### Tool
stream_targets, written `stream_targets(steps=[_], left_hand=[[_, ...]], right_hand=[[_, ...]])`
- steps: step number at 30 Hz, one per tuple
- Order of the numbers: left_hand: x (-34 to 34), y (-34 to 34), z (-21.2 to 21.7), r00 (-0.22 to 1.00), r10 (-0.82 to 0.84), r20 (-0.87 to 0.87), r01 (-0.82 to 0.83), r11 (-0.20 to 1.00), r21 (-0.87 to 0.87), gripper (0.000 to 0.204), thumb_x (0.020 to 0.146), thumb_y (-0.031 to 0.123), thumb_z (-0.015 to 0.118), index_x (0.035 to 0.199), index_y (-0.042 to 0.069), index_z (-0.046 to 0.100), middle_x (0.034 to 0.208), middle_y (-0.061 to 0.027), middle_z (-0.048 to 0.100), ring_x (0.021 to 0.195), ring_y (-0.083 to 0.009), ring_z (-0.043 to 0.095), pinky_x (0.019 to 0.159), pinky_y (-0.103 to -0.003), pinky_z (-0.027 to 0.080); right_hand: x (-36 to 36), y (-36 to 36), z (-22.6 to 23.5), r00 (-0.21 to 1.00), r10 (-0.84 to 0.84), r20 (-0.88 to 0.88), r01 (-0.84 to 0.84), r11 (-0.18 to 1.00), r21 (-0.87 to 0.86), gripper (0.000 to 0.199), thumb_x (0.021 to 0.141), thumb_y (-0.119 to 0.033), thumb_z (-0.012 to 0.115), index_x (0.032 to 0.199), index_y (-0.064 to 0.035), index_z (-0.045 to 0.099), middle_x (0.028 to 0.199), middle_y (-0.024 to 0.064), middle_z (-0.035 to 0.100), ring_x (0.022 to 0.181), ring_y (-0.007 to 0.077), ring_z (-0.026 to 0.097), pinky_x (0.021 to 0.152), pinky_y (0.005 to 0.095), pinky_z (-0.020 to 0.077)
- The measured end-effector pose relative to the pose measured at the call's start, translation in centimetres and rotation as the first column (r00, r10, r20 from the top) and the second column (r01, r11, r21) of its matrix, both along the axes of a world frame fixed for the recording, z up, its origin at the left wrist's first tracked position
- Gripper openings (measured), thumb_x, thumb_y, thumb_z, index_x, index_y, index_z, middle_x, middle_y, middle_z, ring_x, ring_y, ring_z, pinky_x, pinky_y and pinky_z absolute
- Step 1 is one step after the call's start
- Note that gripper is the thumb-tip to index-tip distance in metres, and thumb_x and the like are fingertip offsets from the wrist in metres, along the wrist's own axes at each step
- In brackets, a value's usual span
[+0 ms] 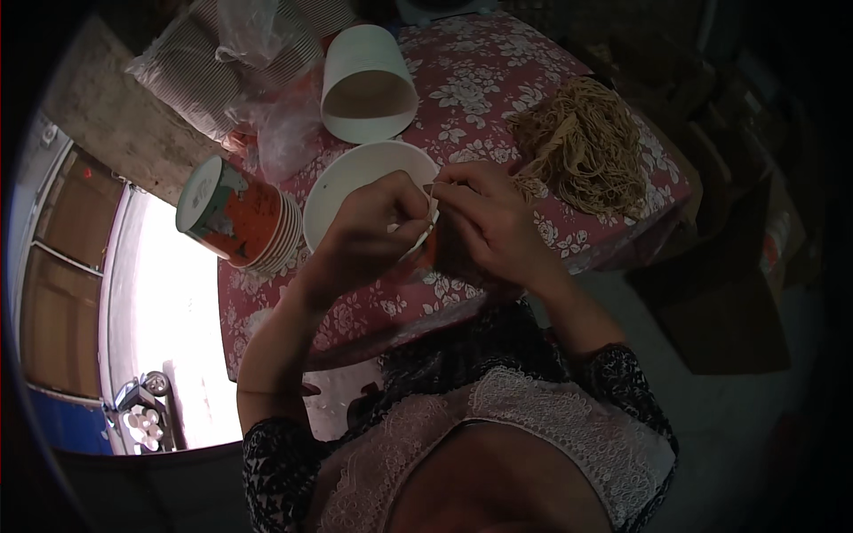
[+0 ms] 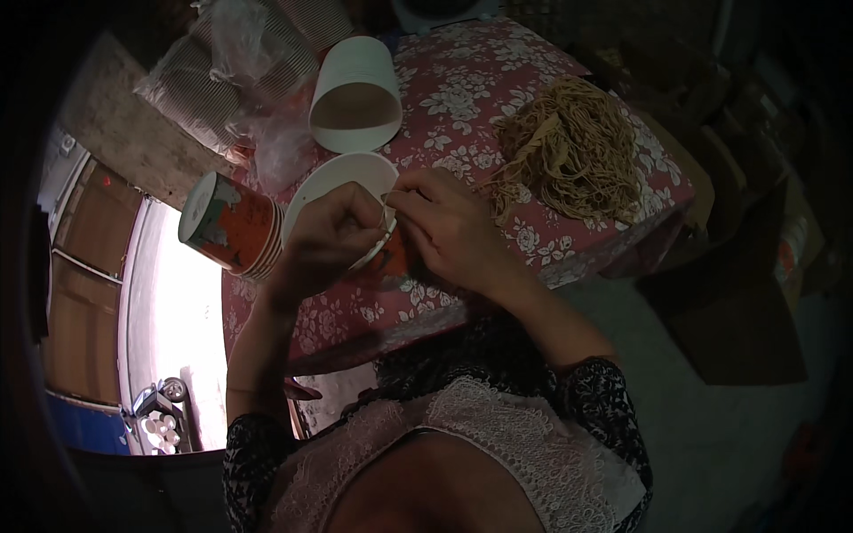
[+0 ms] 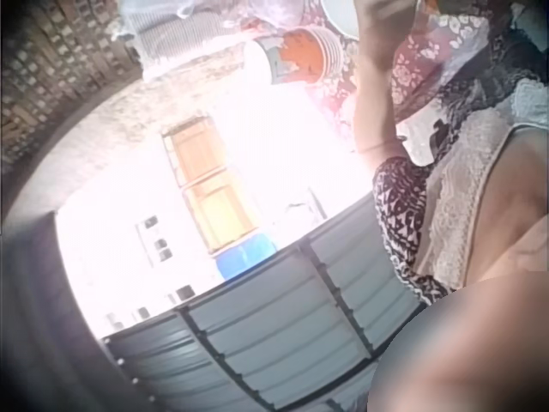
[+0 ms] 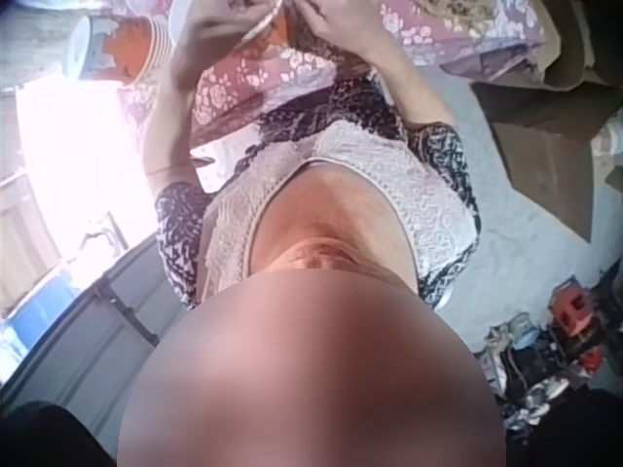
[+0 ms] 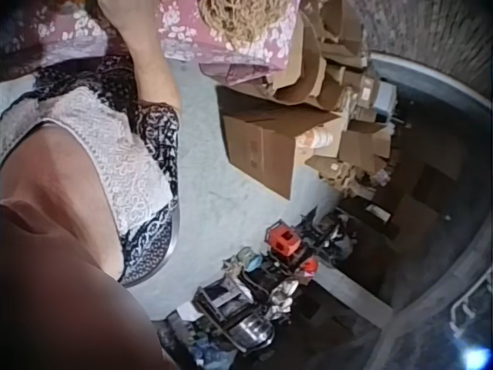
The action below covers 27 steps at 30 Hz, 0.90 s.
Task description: Attaching string handles to paper food cups at a workspace.
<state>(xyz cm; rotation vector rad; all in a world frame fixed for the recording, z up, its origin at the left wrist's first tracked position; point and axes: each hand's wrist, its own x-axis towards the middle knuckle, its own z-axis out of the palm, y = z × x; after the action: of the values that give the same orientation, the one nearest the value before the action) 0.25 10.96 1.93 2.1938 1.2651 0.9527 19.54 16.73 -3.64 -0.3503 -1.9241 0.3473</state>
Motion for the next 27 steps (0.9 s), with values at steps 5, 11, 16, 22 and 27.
stream_targets(steps=[5, 11, 16, 22, 27], left_hand=[[1.6, -0.4, -0.4, 0.994, 0.102, -0.039, -0.094, 0.98, 0.174, 0.009, 0.085, 0.0, 0.06, 0.093, -0.002, 0.057, 0.083, -0.0133, 0.062, 0.072, -0.0233, 0.064, 0.064, -0.032, 0.051], [1.7, -0.6, -0.2, 0.94, 0.239, -0.243, -0.135, 0.916, 0.377, 0.008, 0.085, 0.001, 0.063, 0.092, 0.0, 0.06, 0.083, -0.0123, 0.061, 0.074, -0.0214, 0.064, 0.064, -0.032, 0.051], [1.7, -0.8, -0.4, 0.936, 0.289, -0.2, -0.258, 0.952, 0.164, 0.01, 0.087, 0.006, 0.063, 0.094, 0.001, 0.06, 0.082, -0.0183, 0.064, 0.072, -0.0338, 0.067, 0.063, -0.04, 0.052], [2.6, -1.2, -0.7, 0.941, 0.312, -0.128, -0.277, 0.932, 0.232, 0.008, 0.088, 0.006, 0.066, 0.088, 0.002, 0.059, 0.072, -0.0099, 0.061, 0.061, -0.0169, 0.062, 0.056, -0.031, 0.049], [2.8, -1.3, -0.3, 0.928, 0.263, -0.264, -0.154, 0.915, 0.372, 0.008, 0.091, 0.008, 0.066, 0.09, 0.002, 0.059, 0.068, -0.0097, 0.062, 0.058, -0.0146, 0.061, 0.055, -0.03, 0.049]], right_hand=[[-0.3, 0.5, -0.2, 1.0, -0.007, 0.015, 0.007, 1.0, 0.021, 0.029, 0.078, 0.003, 0.065, 0.107, 0.0, 0.065, 0.104, 0.0139, 0.06, 0.094, 0.0306, 0.06, 0.077, 0.0385, 0.0503], [-0.9, 0.7, -0.2, 1.0, 0.017, -0.023, -0.017, 1.0, -0.004, 0.031, 0.077, 0.004, 0.065, 0.108, 0.0003, 0.064, 0.099, 0.0133, 0.058, 0.092, 0.0301, 0.059, 0.076, 0.0386, 0.0495], [-1.2, 1.0, -0.4, 0.999, 0.045, -0.017, -0.046, 0.997, -0.069, 0.024, 0.082, 0.001, 0.062, 0.106, -0.0001, 0.064, 0.111, 0.0154, 0.055, 0.102, 0.0324, 0.054, 0.087, 0.0407, 0.0453], [-1.3, 2.1, -0.6, 0.979, 0.202, 0.014, -0.193, 0.953, -0.234, 0.016, 0.089, -0.009, 0.058, 0.101, -0.0016, 0.065, 0.136, 0.0152, 0.046, 0.125, 0.0327, 0.042, 0.106, 0.0419, 0.0338], [-0.9, 3.1, -1.1, 0.933, 0.359, 0.02, -0.331, 0.88, -0.34, 0.012, 0.09, -0.009, 0.058, 0.097, -0.0019, 0.065, 0.14, 0.0125, 0.045, 0.131, 0.0291, 0.038, 0.111, 0.0403, 0.028]])
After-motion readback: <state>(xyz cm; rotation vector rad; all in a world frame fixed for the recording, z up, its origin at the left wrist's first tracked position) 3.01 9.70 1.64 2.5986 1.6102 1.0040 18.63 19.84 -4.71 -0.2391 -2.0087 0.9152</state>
